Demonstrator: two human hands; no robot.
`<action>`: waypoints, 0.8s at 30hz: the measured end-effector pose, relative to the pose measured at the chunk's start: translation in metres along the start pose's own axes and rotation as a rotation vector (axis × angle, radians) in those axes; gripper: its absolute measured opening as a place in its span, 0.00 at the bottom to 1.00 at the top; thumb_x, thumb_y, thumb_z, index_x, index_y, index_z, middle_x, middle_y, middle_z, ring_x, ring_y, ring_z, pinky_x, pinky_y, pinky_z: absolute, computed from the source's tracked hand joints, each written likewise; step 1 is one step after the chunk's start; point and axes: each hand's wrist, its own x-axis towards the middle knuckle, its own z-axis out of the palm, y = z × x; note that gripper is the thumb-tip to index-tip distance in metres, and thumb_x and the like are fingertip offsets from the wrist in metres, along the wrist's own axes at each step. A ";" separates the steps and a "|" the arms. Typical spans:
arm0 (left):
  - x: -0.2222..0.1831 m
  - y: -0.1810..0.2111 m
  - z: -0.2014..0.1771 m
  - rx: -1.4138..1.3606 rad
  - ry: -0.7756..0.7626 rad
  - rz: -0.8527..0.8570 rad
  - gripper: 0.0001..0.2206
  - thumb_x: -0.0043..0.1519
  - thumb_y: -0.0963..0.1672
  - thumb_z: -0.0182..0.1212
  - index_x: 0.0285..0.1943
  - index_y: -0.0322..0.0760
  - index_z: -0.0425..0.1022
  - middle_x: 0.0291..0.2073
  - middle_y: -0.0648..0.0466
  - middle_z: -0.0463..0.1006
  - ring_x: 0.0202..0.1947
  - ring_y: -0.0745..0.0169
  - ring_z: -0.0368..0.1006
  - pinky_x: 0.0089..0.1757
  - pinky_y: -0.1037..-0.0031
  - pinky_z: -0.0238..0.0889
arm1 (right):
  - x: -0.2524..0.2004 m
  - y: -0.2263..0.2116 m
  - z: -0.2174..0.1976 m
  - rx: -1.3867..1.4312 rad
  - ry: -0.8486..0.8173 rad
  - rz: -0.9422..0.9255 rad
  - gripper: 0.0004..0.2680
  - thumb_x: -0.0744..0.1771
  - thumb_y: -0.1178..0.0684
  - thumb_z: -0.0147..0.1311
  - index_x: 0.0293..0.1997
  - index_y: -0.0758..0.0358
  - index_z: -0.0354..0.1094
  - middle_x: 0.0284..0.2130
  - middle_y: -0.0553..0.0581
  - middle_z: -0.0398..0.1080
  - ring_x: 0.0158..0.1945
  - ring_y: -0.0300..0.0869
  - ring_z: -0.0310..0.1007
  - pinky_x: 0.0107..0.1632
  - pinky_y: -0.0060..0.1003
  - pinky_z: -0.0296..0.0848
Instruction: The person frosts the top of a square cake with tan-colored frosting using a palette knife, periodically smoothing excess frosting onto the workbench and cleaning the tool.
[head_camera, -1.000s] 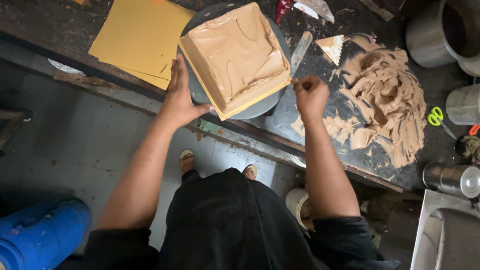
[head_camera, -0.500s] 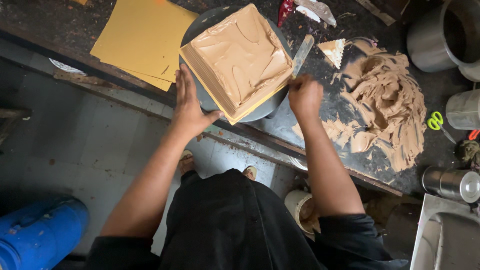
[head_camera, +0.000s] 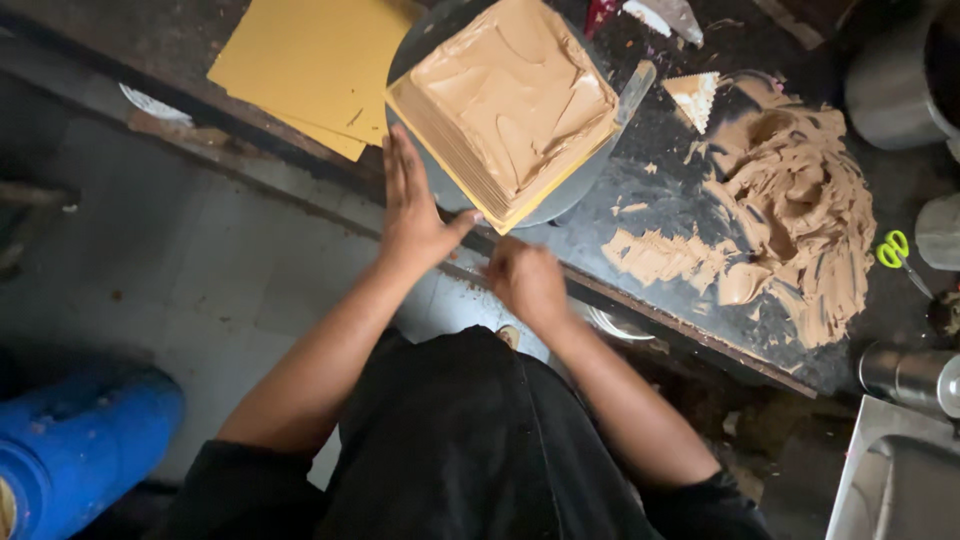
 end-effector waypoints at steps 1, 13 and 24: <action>-0.001 0.004 0.000 0.001 0.029 0.026 0.61 0.53 0.50 0.80 0.77 0.20 0.26 0.76 0.26 0.32 0.76 0.21 0.29 0.70 0.44 0.35 | -0.009 0.000 -0.005 0.161 -0.071 0.042 0.08 0.59 0.59 0.66 0.34 0.64 0.70 0.27 0.64 0.74 0.30 0.56 0.75 0.36 0.48 0.74; 0.018 -0.067 -0.020 -0.460 0.291 -0.346 0.36 0.65 0.40 0.63 0.81 0.34 0.47 0.70 0.41 0.62 0.65 0.50 0.64 0.59 0.62 0.65 | -0.036 0.210 -0.093 0.228 0.190 0.556 0.24 0.59 0.63 0.62 0.61 0.64 0.59 0.36 0.64 0.76 0.37 0.44 0.76 0.39 0.38 0.74; 0.061 -0.043 -0.049 0.034 -0.261 0.009 0.55 0.49 0.43 0.79 0.81 0.30 0.37 0.77 0.34 0.48 0.77 0.31 0.42 0.70 0.55 0.42 | 0.037 0.133 -0.052 0.151 0.300 0.362 0.06 0.64 0.55 0.67 0.34 0.68 0.76 0.26 0.62 0.77 0.27 0.45 0.78 0.35 0.38 0.74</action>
